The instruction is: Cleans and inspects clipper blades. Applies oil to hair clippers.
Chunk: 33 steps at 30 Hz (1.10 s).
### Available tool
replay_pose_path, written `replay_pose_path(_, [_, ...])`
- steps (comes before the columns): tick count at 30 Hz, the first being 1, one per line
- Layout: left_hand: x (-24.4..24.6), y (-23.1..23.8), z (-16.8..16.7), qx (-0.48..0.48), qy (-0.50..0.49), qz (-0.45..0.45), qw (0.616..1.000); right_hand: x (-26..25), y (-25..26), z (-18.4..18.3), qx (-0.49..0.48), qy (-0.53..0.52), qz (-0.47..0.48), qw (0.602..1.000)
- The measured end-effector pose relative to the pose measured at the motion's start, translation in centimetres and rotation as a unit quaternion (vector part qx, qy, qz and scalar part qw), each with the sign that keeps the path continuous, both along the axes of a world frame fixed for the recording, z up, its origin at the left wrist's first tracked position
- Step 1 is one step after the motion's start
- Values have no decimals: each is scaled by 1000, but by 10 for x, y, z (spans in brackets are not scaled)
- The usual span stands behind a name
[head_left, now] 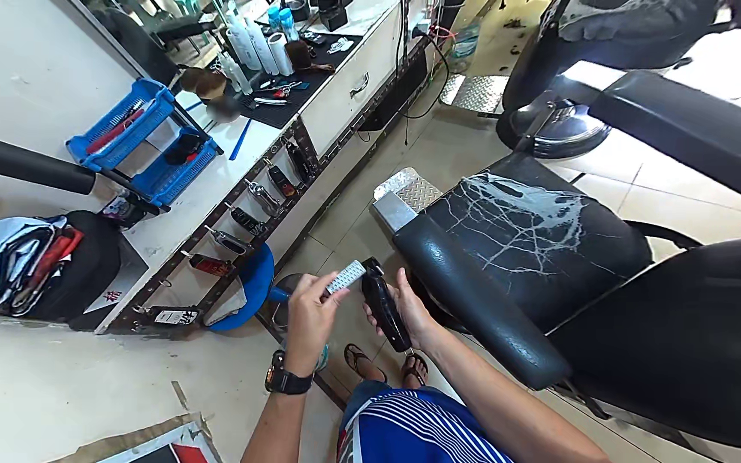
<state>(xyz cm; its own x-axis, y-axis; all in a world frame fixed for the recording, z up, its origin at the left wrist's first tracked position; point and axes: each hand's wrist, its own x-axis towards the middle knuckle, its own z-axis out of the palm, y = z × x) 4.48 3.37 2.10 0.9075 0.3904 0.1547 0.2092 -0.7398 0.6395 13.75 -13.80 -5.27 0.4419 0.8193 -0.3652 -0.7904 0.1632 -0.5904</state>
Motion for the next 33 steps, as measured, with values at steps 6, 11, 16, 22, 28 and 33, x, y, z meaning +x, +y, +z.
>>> replay_pose_path(6, [5,9,7,-23,63,-32,997,5,-5,0,-59,-48,42,996])
replay_pose_path(11, [6,10,3,-84,93,-87,988,7,-10,8,-105,-75,91,987])
replay_pose_path(16, [18,35,16,66,102,4,993,12,-16,6,-154,-149,141,967])
replay_pose_path(22, [46,11,13,60,134,-208,967,17,-13,8,-181,-193,194,945])
replay_pose_path(28, [59,18,24,175,174,-158,956,19,-14,8,-197,-183,226,936])
replay_pose_path(33, [59,23,28,172,204,-212,940,20,-9,8,-189,-185,244,933])
